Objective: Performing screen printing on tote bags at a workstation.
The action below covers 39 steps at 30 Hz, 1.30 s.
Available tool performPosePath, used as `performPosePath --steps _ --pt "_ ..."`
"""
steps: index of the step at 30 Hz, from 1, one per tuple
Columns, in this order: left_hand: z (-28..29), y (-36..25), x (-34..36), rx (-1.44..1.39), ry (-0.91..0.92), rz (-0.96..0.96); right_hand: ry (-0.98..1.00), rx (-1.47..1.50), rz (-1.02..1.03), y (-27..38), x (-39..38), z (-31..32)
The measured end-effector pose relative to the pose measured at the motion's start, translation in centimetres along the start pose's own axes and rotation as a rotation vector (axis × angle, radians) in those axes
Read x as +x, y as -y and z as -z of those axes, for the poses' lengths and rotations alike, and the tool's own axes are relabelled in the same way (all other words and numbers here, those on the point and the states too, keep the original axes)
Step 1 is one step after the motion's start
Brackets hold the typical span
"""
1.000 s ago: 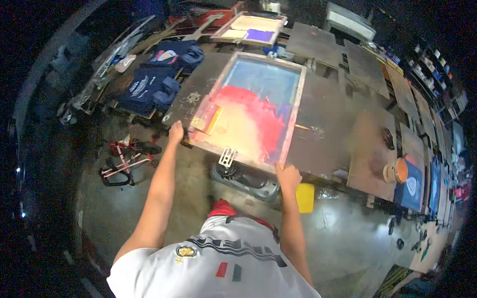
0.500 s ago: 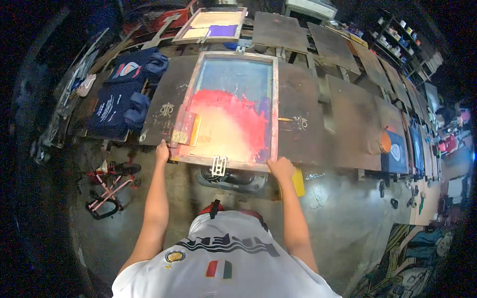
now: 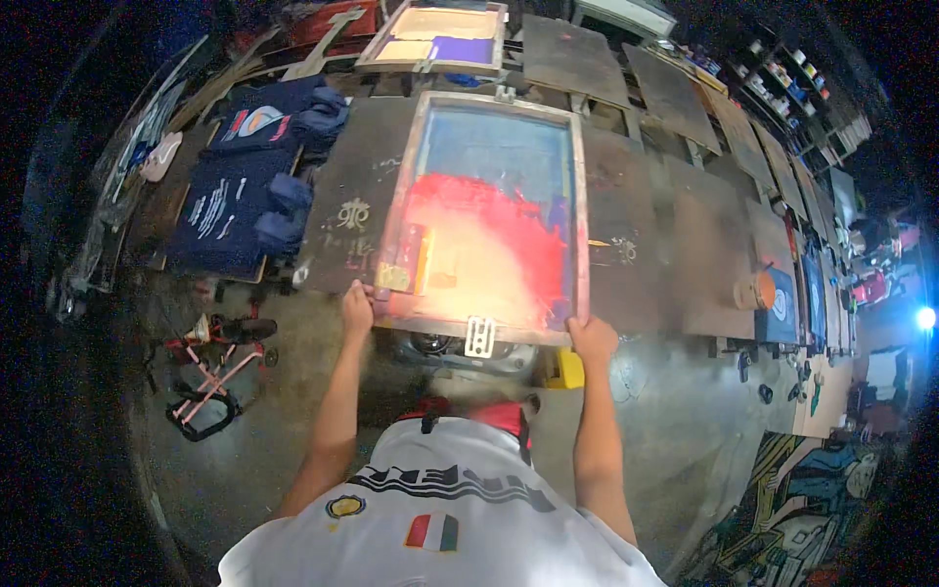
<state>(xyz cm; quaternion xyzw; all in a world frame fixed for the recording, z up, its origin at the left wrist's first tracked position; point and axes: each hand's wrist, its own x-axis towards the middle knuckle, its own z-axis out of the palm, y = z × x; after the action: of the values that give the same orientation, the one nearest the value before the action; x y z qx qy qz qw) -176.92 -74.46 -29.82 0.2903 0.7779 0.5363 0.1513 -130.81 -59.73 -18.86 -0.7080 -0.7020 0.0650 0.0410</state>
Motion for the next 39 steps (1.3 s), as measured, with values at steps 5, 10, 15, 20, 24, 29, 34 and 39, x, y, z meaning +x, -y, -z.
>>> performPosePath --steps 5,10,15,20,24,29,34,39 --pt "-0.4 1.1 -0.2 0.003 0.003 -0.011 0.023 -0.010 -0.005 1.5 -0.5 0.7" --pt "0.1 1.6 0.3 0.046 0.020 -0.084 -0.009 -0.045 0.013 1.0 0.2 -0.4" --pt "-0.3 2.0 0.7 -0.003 0.064 -0.083 0.016 -0.062 -0.025 1.1 0.2 -0.3" --pt "-0.2 1.9 0.6 -0.029 0.058 0.011 0.097 -0.005 -0.090 1.5 -0.2 1.0" --pt "0.4 1.9 0.6 -0.030 0.069 -0.018 0.026 0.011 -0.069 1.3 0.1 0.2" --pt "1.4 -1.0 0.3 0.047 0.163 0.071 0.019 -0.008 -0.097 0.7 0.2 -0.9" --pt "1.9 -0.7 0.6 0.024 0.167 0.113 -0.013 0.030 -0.070 0.7 0.2 -1.0" --pt "2.2 0.7 1.4 0.071 0.201 0.028 0.081 0.159 -0.083 -0.8 1.1 -1.1"
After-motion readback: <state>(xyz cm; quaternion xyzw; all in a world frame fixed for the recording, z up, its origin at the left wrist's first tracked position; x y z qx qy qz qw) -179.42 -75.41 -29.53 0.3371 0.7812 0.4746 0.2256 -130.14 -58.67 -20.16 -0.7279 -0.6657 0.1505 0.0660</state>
